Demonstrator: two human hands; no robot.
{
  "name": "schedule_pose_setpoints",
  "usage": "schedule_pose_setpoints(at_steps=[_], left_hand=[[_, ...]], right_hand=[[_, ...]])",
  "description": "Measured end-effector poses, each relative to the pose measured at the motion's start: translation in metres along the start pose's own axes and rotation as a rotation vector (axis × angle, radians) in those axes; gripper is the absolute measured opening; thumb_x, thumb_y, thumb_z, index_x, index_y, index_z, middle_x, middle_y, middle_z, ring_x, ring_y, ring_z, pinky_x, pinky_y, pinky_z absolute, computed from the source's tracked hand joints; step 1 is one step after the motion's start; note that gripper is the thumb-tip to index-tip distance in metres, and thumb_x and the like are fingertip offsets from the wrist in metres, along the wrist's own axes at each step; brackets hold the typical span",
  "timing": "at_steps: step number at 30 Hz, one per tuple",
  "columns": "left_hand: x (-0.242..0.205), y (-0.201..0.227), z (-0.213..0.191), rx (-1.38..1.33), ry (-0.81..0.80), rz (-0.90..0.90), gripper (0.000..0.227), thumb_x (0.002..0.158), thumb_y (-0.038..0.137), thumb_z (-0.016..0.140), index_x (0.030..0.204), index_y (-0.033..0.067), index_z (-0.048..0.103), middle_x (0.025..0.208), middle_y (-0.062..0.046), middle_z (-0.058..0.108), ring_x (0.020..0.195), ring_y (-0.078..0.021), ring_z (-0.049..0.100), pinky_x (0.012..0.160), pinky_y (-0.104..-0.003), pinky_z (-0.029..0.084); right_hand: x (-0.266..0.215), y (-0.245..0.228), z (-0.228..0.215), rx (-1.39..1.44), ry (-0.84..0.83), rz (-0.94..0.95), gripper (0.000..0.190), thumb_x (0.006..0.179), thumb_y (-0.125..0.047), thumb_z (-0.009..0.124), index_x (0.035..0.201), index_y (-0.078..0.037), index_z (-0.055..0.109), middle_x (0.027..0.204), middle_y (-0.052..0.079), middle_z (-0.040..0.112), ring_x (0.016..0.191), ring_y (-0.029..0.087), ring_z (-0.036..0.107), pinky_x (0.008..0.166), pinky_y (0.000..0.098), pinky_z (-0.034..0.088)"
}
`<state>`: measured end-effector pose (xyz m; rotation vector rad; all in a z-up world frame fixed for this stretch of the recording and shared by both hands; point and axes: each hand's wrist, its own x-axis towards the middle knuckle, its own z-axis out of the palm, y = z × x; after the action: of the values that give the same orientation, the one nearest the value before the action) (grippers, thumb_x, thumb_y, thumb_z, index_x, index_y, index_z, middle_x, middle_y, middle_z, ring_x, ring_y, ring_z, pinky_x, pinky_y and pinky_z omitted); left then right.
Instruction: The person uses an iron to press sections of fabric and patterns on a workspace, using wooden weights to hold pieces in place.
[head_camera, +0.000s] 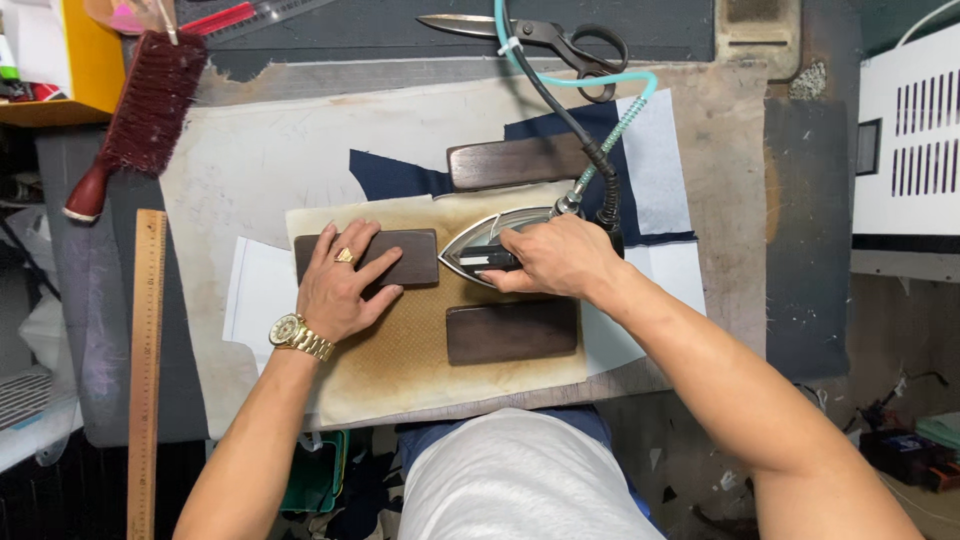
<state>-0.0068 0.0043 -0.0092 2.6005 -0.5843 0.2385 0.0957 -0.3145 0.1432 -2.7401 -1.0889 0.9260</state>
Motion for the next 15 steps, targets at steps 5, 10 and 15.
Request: schedule_pose_setpoints(at_steps=[5,10,15], left_hand=[[0.000,0.000,0.000,0.004,-0.011,0.008,0.049,0.086,0.047,0.074,0.131,0.0321,0.067,0.148,-0.009,0.057,0.142,-0.0312,0.050,0.123,-0.054,0.024],[-0.001,0.001,0.003,-0.006,-0.001,0.016,0.048,0.087,0.047,0.072,0.132,0.0322,0.066,0.148,-0.010,0.057,0.142,-0.0317,0.050,0.122,-0.054,0.023],[-0.001,0.001,0.002,0.013,-0.006,0.012,0.047,0.087,0.048,0.072,0.131,0.0322,0.067,0.149,-0.009,0.057,0.143,-0.0306,0.049,0.123,-0.053,0.023]], right_hand=[[-0.001,-0.001,-0.005,0.003,-0.024,0.005,0.060,0.094,-0.070,0.046,0.093,-0.012,0.061,0.078,0.015,0.073,0.079,0.041,0.076,0.078,0.0509,0.059],[-0.001,-0.001,-0.007,0.011,-0.043,0.019,0.061,0.093,-0.071,0.045,0.092,-0.013,0.062,0.077,0.014,0.073,0.079,0.040,0.076,0.078,0.0501,0.059],[-0.002,-0.005,-0.019,0.026,-0.067,0.037,0.059,0.096,-0.070,0.044,0.091,-0.015,0.064,0.077,0.013,0.074,0.079,0.037,0.077,0.077,0.0472,0.060]])
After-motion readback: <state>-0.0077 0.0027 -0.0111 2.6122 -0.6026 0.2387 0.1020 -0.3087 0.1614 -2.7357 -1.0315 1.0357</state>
